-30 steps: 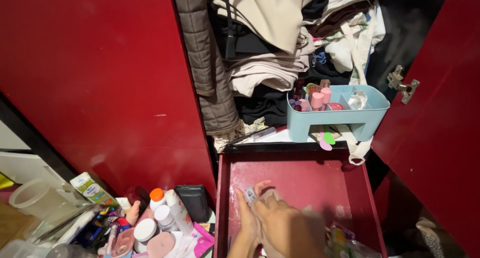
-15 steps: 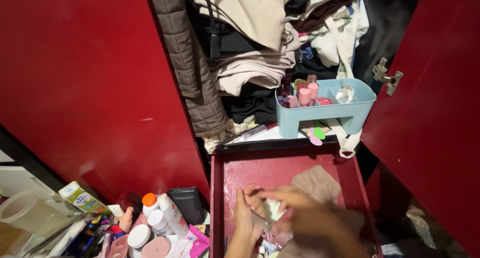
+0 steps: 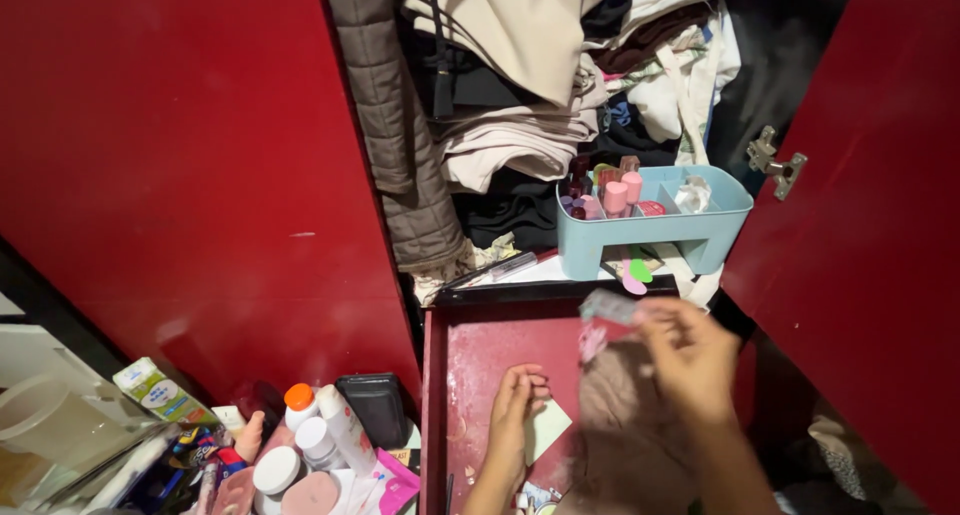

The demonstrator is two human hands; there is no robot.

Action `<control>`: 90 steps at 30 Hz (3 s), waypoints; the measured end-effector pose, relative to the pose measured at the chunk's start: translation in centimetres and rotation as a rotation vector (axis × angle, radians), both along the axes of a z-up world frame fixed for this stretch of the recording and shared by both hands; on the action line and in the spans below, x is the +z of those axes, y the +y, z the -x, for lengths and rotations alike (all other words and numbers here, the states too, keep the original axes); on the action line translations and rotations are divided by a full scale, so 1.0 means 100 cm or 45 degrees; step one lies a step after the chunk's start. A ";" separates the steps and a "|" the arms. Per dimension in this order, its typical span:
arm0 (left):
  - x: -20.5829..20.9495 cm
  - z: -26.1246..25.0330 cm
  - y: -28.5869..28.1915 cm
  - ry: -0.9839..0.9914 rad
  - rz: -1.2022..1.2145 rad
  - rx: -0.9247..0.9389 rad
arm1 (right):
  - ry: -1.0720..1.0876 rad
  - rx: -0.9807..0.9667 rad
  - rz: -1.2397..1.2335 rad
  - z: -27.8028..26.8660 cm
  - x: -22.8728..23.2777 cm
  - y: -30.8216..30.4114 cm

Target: Organizing various personal items, bottles, and makeup within a dresser drawer and a cardboard box.

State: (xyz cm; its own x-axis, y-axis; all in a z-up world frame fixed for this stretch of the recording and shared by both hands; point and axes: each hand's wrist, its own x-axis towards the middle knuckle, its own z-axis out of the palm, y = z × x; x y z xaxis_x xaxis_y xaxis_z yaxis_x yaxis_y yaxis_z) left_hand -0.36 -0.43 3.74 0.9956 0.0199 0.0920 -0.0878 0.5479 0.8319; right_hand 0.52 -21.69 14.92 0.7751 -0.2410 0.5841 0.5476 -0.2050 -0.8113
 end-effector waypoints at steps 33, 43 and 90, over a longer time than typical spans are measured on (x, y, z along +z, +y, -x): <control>-0.009 0.001 0.003 -0.078 0.651 -0.334 | -0.017 0.433 0.411 -0.007 -0.046 0.057; -0.012 0.001 0.009 -0.006 0.638 -0.072 | 0.003 0.446 0.600 0.001 -0.105 0.095; -0.004 0.001 0.002 -0.049 0.208 0.071 | -0.699 -0.780 0.604 -0.031 0.063 -0.067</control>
